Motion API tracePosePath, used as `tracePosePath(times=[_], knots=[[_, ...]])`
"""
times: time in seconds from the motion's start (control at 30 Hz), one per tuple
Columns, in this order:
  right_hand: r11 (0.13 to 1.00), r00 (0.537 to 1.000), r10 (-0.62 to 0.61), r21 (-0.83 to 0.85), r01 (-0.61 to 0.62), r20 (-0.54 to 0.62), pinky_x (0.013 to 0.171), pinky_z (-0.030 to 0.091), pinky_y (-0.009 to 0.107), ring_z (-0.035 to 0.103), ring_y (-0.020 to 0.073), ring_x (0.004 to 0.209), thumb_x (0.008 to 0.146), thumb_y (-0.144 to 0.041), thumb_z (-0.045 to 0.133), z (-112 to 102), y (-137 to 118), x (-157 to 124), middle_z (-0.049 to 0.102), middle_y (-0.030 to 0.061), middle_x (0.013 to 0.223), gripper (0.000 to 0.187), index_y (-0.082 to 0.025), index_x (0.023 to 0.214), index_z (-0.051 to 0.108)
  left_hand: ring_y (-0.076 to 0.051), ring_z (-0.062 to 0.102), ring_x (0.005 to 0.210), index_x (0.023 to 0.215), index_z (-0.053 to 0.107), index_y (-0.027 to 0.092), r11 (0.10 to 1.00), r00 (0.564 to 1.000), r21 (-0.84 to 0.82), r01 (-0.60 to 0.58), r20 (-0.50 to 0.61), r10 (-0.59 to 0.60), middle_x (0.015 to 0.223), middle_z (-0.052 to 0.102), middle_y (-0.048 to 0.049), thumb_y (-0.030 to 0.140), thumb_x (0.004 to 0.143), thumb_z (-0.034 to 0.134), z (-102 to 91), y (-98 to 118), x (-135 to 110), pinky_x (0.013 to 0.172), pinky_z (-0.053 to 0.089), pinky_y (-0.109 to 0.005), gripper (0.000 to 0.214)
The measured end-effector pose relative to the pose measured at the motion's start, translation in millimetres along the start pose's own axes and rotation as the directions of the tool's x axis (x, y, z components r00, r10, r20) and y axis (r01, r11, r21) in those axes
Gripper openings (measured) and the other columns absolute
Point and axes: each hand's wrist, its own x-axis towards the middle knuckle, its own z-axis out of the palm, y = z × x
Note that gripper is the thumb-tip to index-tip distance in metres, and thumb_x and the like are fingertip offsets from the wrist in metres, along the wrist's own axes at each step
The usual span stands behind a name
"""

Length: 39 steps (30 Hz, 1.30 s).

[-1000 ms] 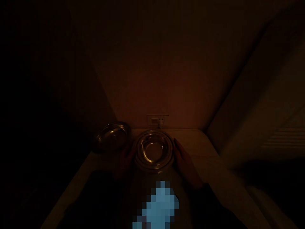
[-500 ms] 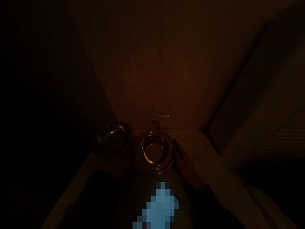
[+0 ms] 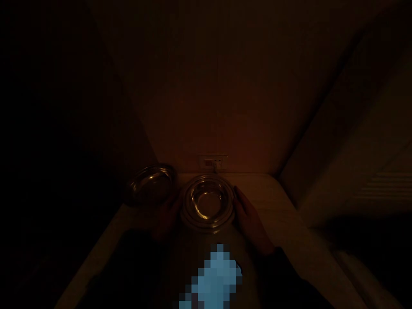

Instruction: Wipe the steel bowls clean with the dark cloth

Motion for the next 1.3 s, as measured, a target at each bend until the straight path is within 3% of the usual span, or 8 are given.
tracePosePath(times=[0.67, 0.9, 1.03, 1.3], knots=[[1.0, 1.0, -0.024, -0.003, 0.024, -0.006, 0.119, 0.02, 0.048, 0.035, 0.0259, 0.14, 0.09, -0.055, 0.049, 0, 1, 2, 0.043, 0.0044, 0.15, 0.061, -0.024, 0.142, 0.047, -0.022, 0.049, 0.133, 0.123, 0.063, 0.013, 0.998, 0.998, 0.001, 0.059, -0.028, -0.059, 0.137, 0.058, -0.0094, 0.025, 0.09, 0.052, -0.3, 6, -1, 0.114, 0.033, -0.035, 0.037], [1.0, 0.999, -0.025, 0.007, 0.025, -0.021, 0.118, 0.02, 0.048, 0.036, 0.0266, 0.139, 0.088, -0.055, 0.052, 0, 0, 3, 0.045, 0.005, 0.148, 0.06, -0.024, 0.14, 0.05, -0.023, 0.048, 0.133, 0.12, 0.066, 0.019, 0.996, 0.996, 0.003, 0.086, -0.029, -0.086, 0.137, 0.059, -0.0072, 0.029, 0.089, 0.053, -1.1, 3, 0, 0.115, 0.031, -0.038, 0.035], [1.0, 0.999, -0.008, 0.021, 0.009, -0.036, 0.118, 0.02, 0.048, 0.035, 0.026, 0.14, 0.089, -0.056, 0.05, 0, 2, 3, 0.045, 0.0044, 0.148, 0.061, -0.025, 0.141, 0.049, -0.023, 0.047, 0.135, 0.118, 0.066, 0.018, 0.994, 0.996, 0.075, 0.084, -0.031, -0.082, 0.141, 0.055, -0.0093, 0.029, 0.089, 0.049, -1.9, 2, 1, 0.115, 0.031, -0.037, 0.036], [0.99, 1.0, 0.027, 0.136, -0.026, -0.009, 0.119, 0.019, 0.048, 0.036, 0.0252, 0.139, 0.09, -0.055, 0.05, -3, -2, 2, 0.046, 0.0034, 0.147, 0.055, -0.027, 0.137, 0.053, -0.027, 0.055, 0.125, 0.104, 0.073, 0.021, 0.99, 0.995, 0.106, 0.097, 0.001, -0.097, 0.124, 0.068, -0.0099, 0.034, 0.088, 0.048, -12.9, -8, 9, 0.115, 0.03, -0.042, 0.032]])
